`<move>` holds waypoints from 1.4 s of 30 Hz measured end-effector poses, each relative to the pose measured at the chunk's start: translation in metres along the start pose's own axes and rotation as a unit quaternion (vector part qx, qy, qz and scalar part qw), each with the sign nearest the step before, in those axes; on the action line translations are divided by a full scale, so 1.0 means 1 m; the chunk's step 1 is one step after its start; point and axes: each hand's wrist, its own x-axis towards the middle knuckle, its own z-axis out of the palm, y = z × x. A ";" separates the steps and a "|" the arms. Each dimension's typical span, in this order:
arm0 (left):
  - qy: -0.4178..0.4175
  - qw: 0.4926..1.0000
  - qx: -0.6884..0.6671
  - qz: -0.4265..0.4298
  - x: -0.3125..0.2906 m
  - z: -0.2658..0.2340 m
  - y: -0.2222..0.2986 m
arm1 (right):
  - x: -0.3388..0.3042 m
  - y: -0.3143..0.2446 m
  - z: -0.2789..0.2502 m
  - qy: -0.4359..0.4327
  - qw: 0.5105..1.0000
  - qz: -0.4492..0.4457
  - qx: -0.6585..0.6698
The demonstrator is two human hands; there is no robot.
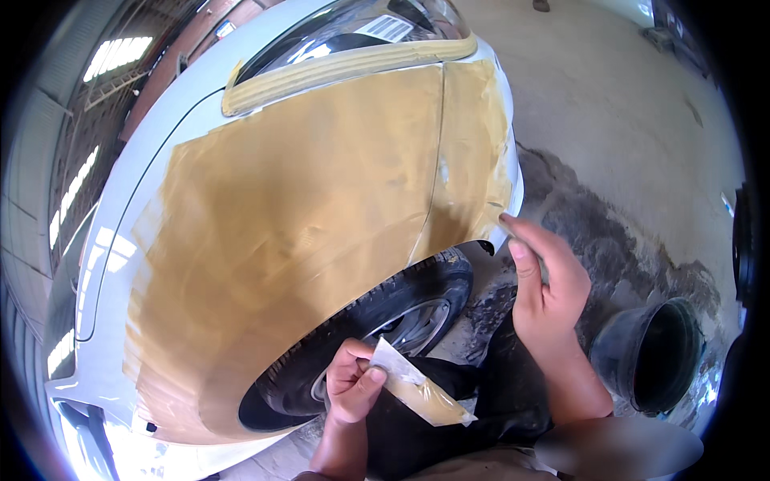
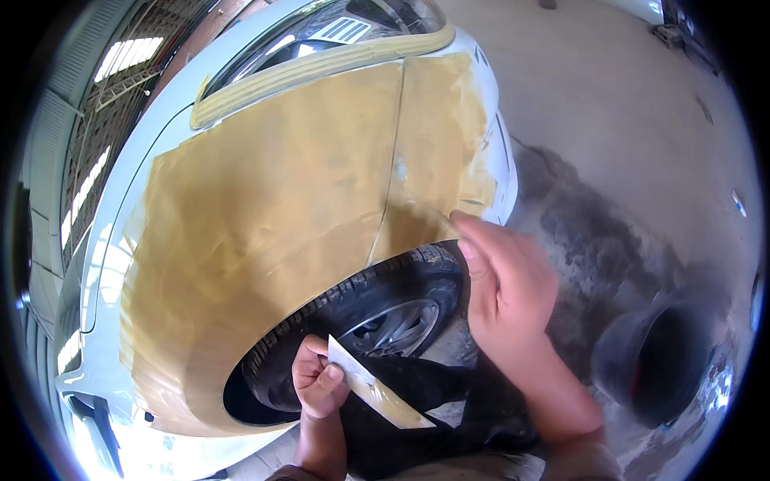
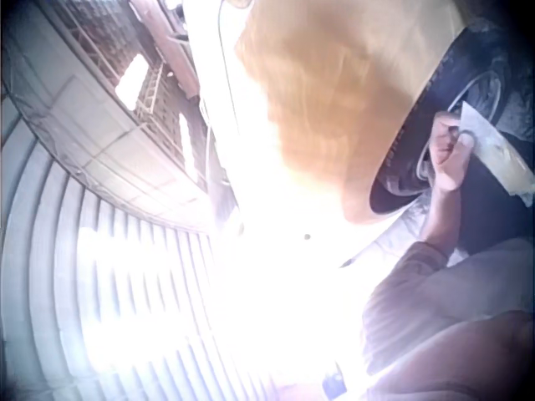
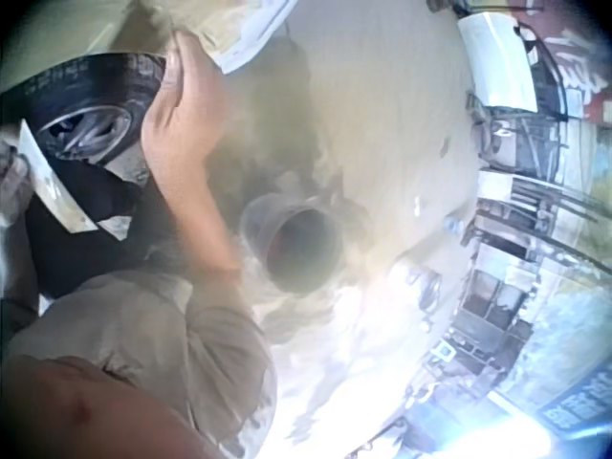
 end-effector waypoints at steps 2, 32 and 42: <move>-0.014 1.000 0.001 -0.016 -0.005 -0.007 -0.001 | -0.001 -0.012 0.018 0.050 0.981 0.125 0.137; -0.143 0.983 -0.041 -0.110 -0.007 -0.011 0.014 | -0.037 -0.031 0.076 -0.017 0.988 -0.153 -0.005; -0.134 0.982 -0.029 -0.132 -0.011 -0.014 0.011 | -0.035 -0.009 0.083 0.015 0.990 -0.118 -0.071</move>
